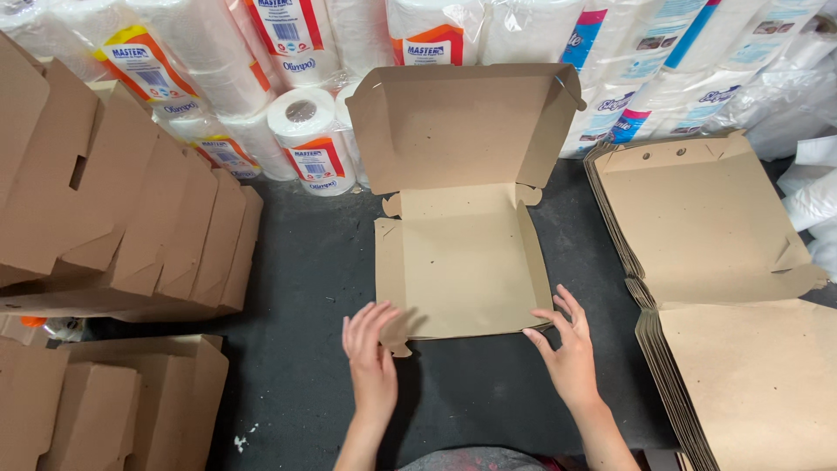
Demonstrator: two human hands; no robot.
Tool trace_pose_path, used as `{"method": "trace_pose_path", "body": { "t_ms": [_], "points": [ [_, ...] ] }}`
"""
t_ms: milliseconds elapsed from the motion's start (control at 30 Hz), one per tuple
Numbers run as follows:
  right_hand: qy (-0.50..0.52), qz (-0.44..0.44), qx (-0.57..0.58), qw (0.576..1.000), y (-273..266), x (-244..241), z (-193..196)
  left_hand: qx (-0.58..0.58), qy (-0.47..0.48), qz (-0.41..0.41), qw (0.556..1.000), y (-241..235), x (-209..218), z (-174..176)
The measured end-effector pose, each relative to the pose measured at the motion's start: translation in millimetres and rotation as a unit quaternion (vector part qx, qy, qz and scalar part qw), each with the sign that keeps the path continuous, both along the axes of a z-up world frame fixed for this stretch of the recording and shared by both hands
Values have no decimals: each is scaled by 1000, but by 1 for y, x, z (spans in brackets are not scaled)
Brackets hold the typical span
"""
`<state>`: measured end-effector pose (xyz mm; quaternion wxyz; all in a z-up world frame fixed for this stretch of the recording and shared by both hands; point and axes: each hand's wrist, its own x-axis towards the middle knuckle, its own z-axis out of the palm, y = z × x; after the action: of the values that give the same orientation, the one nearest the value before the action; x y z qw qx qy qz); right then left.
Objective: The person picks up flat cardboard sheets from a stack and folds them by hand to assemble small square boxes, placing the finished boxes into a new stack.
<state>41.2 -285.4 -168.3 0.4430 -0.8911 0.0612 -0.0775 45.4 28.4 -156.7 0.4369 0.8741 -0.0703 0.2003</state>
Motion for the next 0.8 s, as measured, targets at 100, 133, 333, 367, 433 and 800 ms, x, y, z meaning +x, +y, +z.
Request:
{"method": "trace_pose_path", "body": {
  "t_ms": [100, 133, 333, 367, 433, 800],
  "points": [
    [-35, -19, 33, 999, 0, 4, -17, -46, 105, 78, 990, 28, -9, -4],
    [-44, -21, 38, 998, -1, 6, -23, -53, 110, 92, 988, 32, -10, -11],
    [3, -38, 45, 998, -2, 8, -34, -41, 108, 90, 989, 29, -6, -34],
    [-1, -35, 43, 998, -4, 8, -38, -35, 81, 86, 992, 26, -4, -37],
    [-3, -36, 50, 998, -4, 9, -41, -18, 76, 79, 994, 21, 0, -37],
    [-56, -22, 70, 996, -6, 7, -53, 61, -10, 11, 998, -21, 14, -23]
  ]
}}
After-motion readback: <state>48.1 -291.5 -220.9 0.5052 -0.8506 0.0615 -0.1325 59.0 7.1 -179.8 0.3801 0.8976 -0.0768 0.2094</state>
